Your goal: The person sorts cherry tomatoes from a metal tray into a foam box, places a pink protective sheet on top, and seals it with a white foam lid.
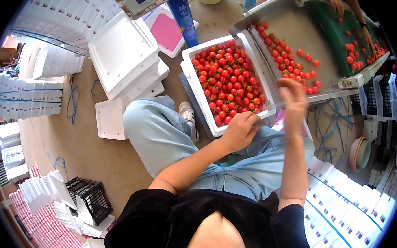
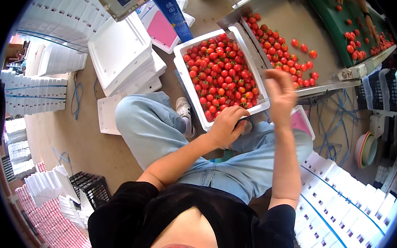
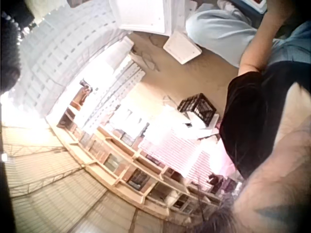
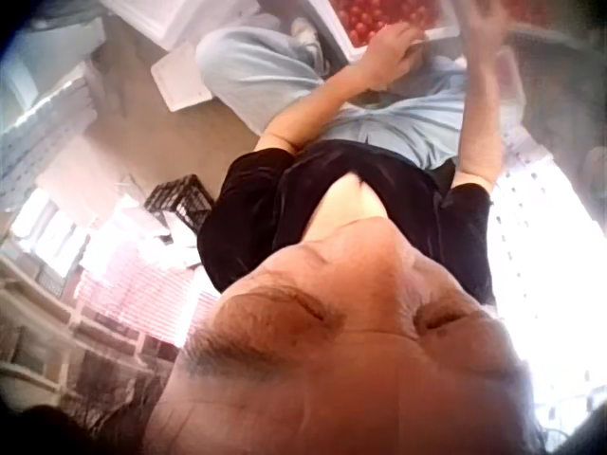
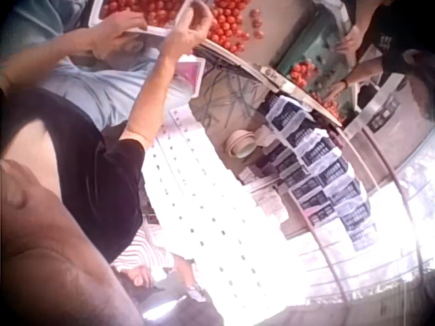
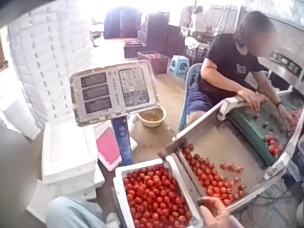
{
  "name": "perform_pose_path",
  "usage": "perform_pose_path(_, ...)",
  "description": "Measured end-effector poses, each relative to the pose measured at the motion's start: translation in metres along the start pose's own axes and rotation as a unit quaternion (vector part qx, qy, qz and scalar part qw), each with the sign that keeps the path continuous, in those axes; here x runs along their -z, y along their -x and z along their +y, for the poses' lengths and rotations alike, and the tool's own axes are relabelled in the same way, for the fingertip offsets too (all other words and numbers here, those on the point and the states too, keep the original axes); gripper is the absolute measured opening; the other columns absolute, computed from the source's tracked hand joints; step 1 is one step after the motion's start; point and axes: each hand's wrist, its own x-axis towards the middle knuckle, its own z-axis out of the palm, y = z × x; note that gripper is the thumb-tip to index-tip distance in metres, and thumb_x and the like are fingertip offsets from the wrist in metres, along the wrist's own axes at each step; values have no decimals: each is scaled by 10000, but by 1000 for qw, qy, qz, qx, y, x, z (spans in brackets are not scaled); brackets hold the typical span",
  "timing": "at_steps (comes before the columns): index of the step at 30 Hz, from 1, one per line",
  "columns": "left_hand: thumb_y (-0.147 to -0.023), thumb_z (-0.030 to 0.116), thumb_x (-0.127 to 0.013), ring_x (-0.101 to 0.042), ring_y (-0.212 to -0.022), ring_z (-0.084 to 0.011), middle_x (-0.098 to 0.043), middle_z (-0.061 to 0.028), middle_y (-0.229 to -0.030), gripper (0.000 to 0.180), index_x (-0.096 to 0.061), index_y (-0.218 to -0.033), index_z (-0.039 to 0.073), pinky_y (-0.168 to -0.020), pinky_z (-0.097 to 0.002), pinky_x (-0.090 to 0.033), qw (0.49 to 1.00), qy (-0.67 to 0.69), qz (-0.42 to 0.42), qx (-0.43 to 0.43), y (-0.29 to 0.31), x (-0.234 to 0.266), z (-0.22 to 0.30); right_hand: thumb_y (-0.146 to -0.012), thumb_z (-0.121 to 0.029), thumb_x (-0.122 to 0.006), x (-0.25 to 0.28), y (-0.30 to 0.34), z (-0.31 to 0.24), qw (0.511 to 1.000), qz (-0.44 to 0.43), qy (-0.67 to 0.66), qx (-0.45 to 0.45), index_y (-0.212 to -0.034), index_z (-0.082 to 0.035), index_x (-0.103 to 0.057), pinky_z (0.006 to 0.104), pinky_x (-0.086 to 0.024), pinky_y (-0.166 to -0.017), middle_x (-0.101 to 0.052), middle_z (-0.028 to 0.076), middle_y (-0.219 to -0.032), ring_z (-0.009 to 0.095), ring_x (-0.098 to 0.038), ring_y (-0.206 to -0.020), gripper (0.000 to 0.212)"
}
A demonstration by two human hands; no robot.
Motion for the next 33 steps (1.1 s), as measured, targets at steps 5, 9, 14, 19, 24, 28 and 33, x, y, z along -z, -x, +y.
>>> perform_pose_path(5, -810, 96, -657, -603, -932, -340, -610, -126, -976, 294, -621, -1099, 50, -834, -438, -477, 978, -92, -185, 8, 26, -8, -9, -824, -26, -632, -76, 5, 74, 939, -169, 265, 138, -1088, -21, -626, 435, -500, -882, -591, 169, -1081, 377, -606, -995, 264)
perform_pose_path(9, -836, 160, -661, -618, -948, -301, -614, -112, -959, 235, -630, -1047, 59, -828, -428, -480, 952, -155, -259, -45, 38, 0, -8, -844, -45, -644, -90, 15, 111, 924, -216, 304, 81, -1055, -39, -611, 435, -511, -805, -560, 151, -1053, 362, -616, -943, 214)
perform_pose_path(14, -831, 153, -664, -628, -926, -312, -613, -120, -947, 216, -629, -1017, 51, -823, -440, -494, 948, -149, -275, -52, 42, 16, -22, -838, -10, -660, -63, 37, 59, 963, -194, 172, 79, -1013, -40, -608, 422, -509, -776, -533, 135, -983, 336, -614, -896, 184)
perform_pose_path(19, -825, 71, -666, -622, -929, -347, -608, -147, -969, 236, -628, -1058, 62, -798, -441, -511, 984, -97, -152, 3, 11, 32, -26, -881, -50, -666, 17, -11, -8, 922, 66, 319, 207, -1270, -37, -562, 395, -459, -987, -536, 166, -1273, 302, -507, -1235, 403)
perform_pose_path(24, -865, -3, -588, -618, -985, -370, -600, -175, -1043, 240, -605, -1103, 24, -843, -433, -505, 998, -38, 16, 39, -43, 45, -55, -891, -66, -666, 46, -17, -12, 896, 170, 376, 163, -1371, -33, -492, 444, -382, -1104, -433, 186, -1424, 352, -404, -1364, 512)
perform_pose_path(28, -830, -45, -570, -616, -1002, -364, -598, -165, -1078, 328, -605, -1147, 32, -855, -429, -511, 995, -88, 41, 17, -88, 52, -90, -872, -33, -652, 78, 30, 23, 881, 75, 418, 210, -1327, -34, -535, 444, -425, -1058, -491, 164, -1391, 346, -498, -1287, 470)
perform_pose_path(33, -767, -54, -594, -574, -1123, -346, -587, -137, -1136, 372, -609, -1126, 42, -886, -431, -523, 966, -223, -133, -18, -140, 34, -101, -881, -44, -625, 125, 103, 74, 889, 98, 441, 72, -1176, -25, -622, 423, -445, -1012, -558, 147, -1301, 323, -550, -1207, 295)
